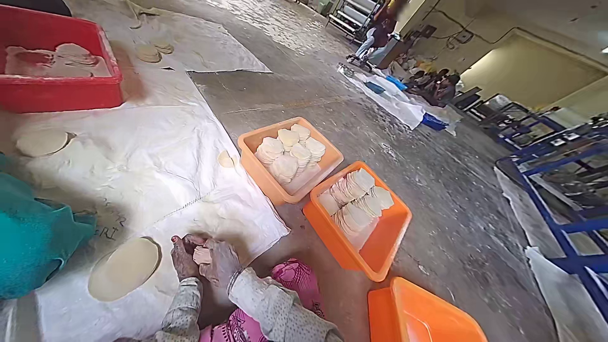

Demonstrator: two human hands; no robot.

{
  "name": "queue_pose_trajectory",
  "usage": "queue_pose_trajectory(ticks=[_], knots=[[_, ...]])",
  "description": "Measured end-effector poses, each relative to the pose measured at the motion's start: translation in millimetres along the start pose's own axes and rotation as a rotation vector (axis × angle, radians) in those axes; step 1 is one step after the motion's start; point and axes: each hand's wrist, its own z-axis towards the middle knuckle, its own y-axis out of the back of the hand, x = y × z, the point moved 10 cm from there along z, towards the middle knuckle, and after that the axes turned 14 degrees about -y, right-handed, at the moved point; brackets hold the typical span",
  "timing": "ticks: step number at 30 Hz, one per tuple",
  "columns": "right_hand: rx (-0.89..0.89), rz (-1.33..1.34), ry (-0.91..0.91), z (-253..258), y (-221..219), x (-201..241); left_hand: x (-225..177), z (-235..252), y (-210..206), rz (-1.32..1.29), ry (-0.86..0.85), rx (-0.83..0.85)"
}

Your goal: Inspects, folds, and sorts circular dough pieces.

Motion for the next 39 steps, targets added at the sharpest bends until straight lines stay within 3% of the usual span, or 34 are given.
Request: queue_pose_trajectory(ticks=[1, 3, 5, 10, 13, 15, 19, 22, 27, 31, 36, 39], knots=[[-0.04, 0.017, 0.015, 8, -1, -1, 26, 10, 11, -0.027, -0.13, 0.054], [-0.132, 0.133, 0.036, 19, -7, -13, 42, 14, 18, 0.055, -0.112, 0.093], [-0.176, 0.224, 0.021, 29, -18, -26, 46, 16, 19, 0.055, -0.067, 0.075], [-0.188, 0.072, 0.043, 59, -35, -42, 33, 9, 11, 0.064, -0.05, 0.064], [-0.384, 0.298, 0.181, 37, -24, -48, 36, 8, 23, 0.161, -0.002, -0.036], [-0.307, 0.306, 0.121, 30, -24, -43, 37, 8, 25, 0.179, 0.029, -0.064], [-0.066, 0.154, -0.051, 5, -5, -7, 31, 13, 16, 0.033, -0.1, 0.012], [-0.261, 0.338, 0.097, 21, -16, -36, 33, 14, 20, 0.049, -0.1, -0.013], [-0.143, 0.188, 0.015, 57, -38, -45, 21, 6, 6, 0.035, -0.084, 0.04], [-0.309, 0.387, 0.158, 27, -13, -42, 22, 8, 12, 0.117, -0.041, 0.019], [-0.249, 0.174, 0.152, 51, -21, -31, 31, 7, 13, 0.055, -0.037, 0.027], [-0.339, 0.415, 0.202, 59, -8, -44, 24, 13, 10, 0.203, -0.018, 0.08]])
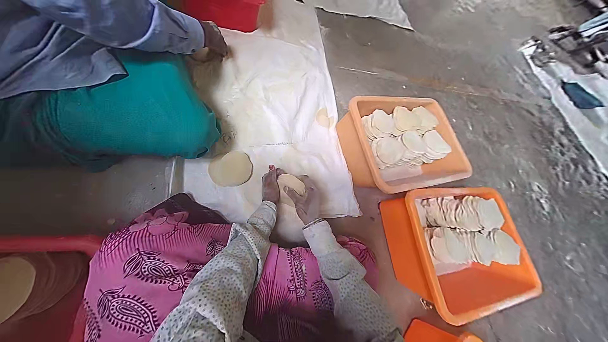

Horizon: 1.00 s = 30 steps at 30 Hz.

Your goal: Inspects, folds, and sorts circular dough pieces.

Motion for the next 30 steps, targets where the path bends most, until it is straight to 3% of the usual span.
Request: queue_pose_trajectory(ticks=[2, 5, 7, 11, 16, 22, 26, 30], knots=[[-0.006, 0.216, -0.107, 8, 7, -28, -6, -7, -7, 0.203, 0.089, 0.152], [0.038, 0.517, -0.314, 19, 11, -61, -12, -13, -31, 0.389, 0.211, 0.617], [0.125, 0.615, -0.5, 8, 8, -71, -18, -25, -31, 0.389, 0.295, 0.725], [0.315, 0.604, -0.67, -26, 2, -64, -31, -49, -16, 0.317, 0.395, 0.658], [0.519, 0.559, -0.415, -52, 8, -20, -82, -72, 5, 0.211, 0.374, 0.587], [0.553, 0.465, -0.269, -88, 11, 53, -162, -88, 44, 0.159, 0.25, 0.48], [0.636, 0.391, -0.096, -125, -13, 133, -232, -94, 110, 0.155, 0.056, 0.32], [0.852, 0.358, 0.062, -184, -75, 222, -310, -121, 211, 0.173, -0.133, 0.105]])
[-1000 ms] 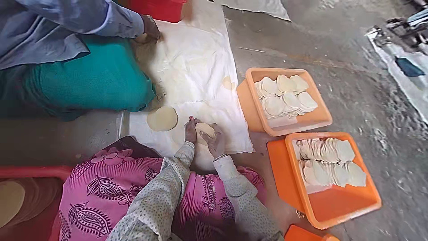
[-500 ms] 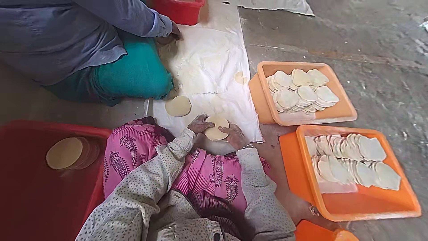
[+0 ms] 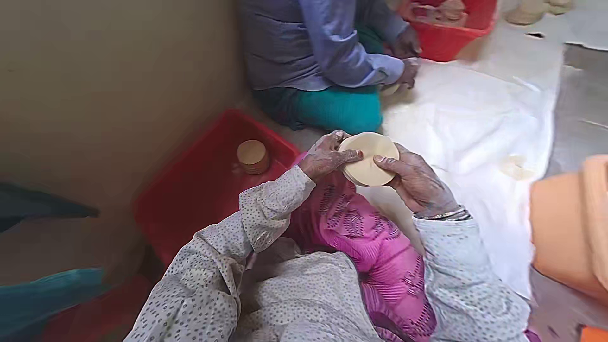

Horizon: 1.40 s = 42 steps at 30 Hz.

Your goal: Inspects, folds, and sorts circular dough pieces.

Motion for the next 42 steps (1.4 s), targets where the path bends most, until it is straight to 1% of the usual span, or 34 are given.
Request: queue_pose_trajectory(ticks=[2, 3, 5, 7, 9, 12, 14, 17, 21, 23, 24, 26, 27, 28, 29, 30, 31, 32, 33, 34, 36, 37, 38, 39, 40, 41, 42], knots=[[0.115, -0.023, 0.023, 12, -61, 13, -17, -24, 58, 0.04, -0.052, -0.133], [0.172, -0.028, 0.028, 19, -91, 15, -20, -38, 86, 0.06, -0.072, -0.193], [0.268, -0.08, -0.005, 33, -149, 6, -12, -71, 139, 0.092, -0.071, -0.313], [0.346, -0.169, -0.095, 47, -201, -17, 9, -108, 182, 0.107, 0.004, -0.428], [0.408, -0.251, -0.195, 61, -244, -47, 39, -146, 214, 0.121, 0.133, -0.517], [0.481, -0.405, -0.329, 79, -293, -103, 86, -195, 243, 0.103, 0.337, -0.585], [0.501, -0.541, -0.371, 87, -315, -130, 114, -219, 256, 0.07, 0.434, -0.606], [0.517, -0.762, -0.353, 99, -341, -152, 144, -242, 272, 0.053, 0.517, -0.686], [0.533, -0.907, -0.324, 113, -358, -163, 169, -248, 292, 0.091, 0.513, -0.779], [0.591, -1.04, -0.286, 115, -365, -167, 180, -246, 306, 0.269, 0.498, -0.748], [0.6, -1.109, -0.222, 118, -365, -173, 184, -245, 313, 0.403, 0.518, -0.712], [0.505, -1.169, 0.064, 137, -362, -195, 184, -240, 317, 0.597, 0.576, -0.648], [0.535, -1.289, -0.006, 141, -361, -203, 182, -238, 317, 0.646, 0.603, -0.64], [0.591, -1.384, -0.124, 136, -360, -203, 180, -238, 317, 0.678, 0.627, -0.634], [0.537, -1.301, -0.021, 137, -359, -197, 178, -238, 316, 0.703, 0.644, -0.625], [0.501, -1.177, 0.059, 130, -355, -180, 178, -238, 316, 0.726, 0.641, -0.619], [0.511, -1.062, 0.025, 115, -347, -154, 177, -238, 317, 0.748, 0.623, -0.61], [0.478, -0.91, 0.037, 102, -334, -126, 176, -238, 319, 0.769, 0.601, -0.597], [0.411, -0.742, 0.11, 90, -313, -100, 174, -238, 319, 0.786, 0.575, -0.59], [0.324, -0.571, 0.23, 79, -283, -74, 169, -236, 319, 0.786, 0.537, -0.6], [0.166, -0.286, 0.456, 59, -207, -25, 143, -229, 315, 0.746, 0.388, -0.719], [0.054, -0.229, 0.515, 50, -161, -3, 123, -224, 312, 0.75, 0.292, -0.79], [-0.102, -0.216, 0.531, 44, -112, 14, 103, -218, 309, 0.748, 0.165, -0.858], [-0.274, -0.244, 0.504, 45, -60, 20, 82, -210, 304, 0.726, 0.025, -0.928], [-0.436, -0.293, 0.418, 53, -8, 13, 61, -198, 293, 0.679, -0.095, -0.973], [-0.552, -0.34, 0.274, 69, 42, -5, 42, -180, 275, 0.612, -0.2, -0.969], [-0.606, -0.38, 0.118, 90, 86, -31, 24, -157, 252, 0.534, -0.29, -0.919]])
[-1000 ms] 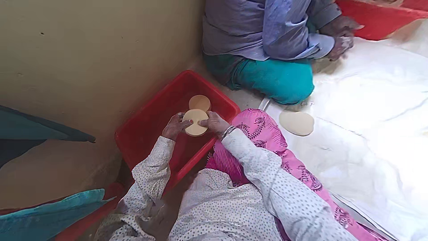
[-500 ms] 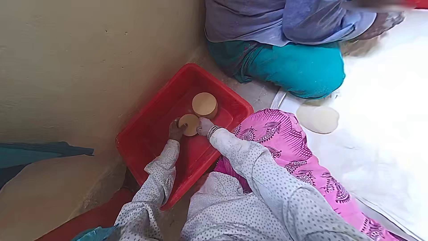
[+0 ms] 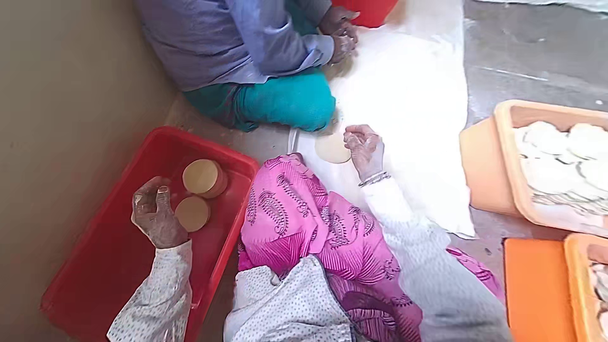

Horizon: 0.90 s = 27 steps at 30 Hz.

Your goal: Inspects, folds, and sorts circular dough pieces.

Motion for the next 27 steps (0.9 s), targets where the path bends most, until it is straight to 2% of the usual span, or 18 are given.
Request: queue_pose_trajectory(ticks=[2, 4, 8, 11, 14, 17, 19, 21, 23, 25, 27], knots=[[0.101, -0.13, -0.183, 52, 2, -68, -53, 0, -64, -0.232, -0.032, 0.118], [0.262, -0.249, -0.162, 80, -13, -92, -99, -17, -144, -0.479, 0.032, 0.281], [0.513, -0.604, 0.141, 102, -60, -81, -155, -78, -294, -0.798, 0.241, 0.535], [0.67, -0.803, 0.266, 104, -87, -61, -146, -105, -367, -0.816, 0.365, 0.559], [0.737, -0.951, 0.32, 111, -100, -53, -110, -118, -394, -0.674, 0.444, 0.507], [0.808, -1.165, 0.137, 84, -82, -18, -85, -126, -393, -0.567, 0.603, 0.433], [0.847, -1.201, 0.128, 70, -75, 4, -81, -123, -391, -0.561, 0.592, 0.39], [0.881, -1.145, 0.277, 72, -78, 5, -79, -121, -391, -0.547, 0.564, 0.362], [0.884, -0.979, 0.55, 78, -81, -6, -75, -123, -392, -0.518, 0.552, 0.366], [0.89, -1.035, 0.408, 71, -69, -14, -74, -124, -393, -0.491, 0.537, 0.381], [0.848, -0.883, 0.249, 69, -56, -25, -72, -127, -394, -0.461, 0.525, 0.393]])
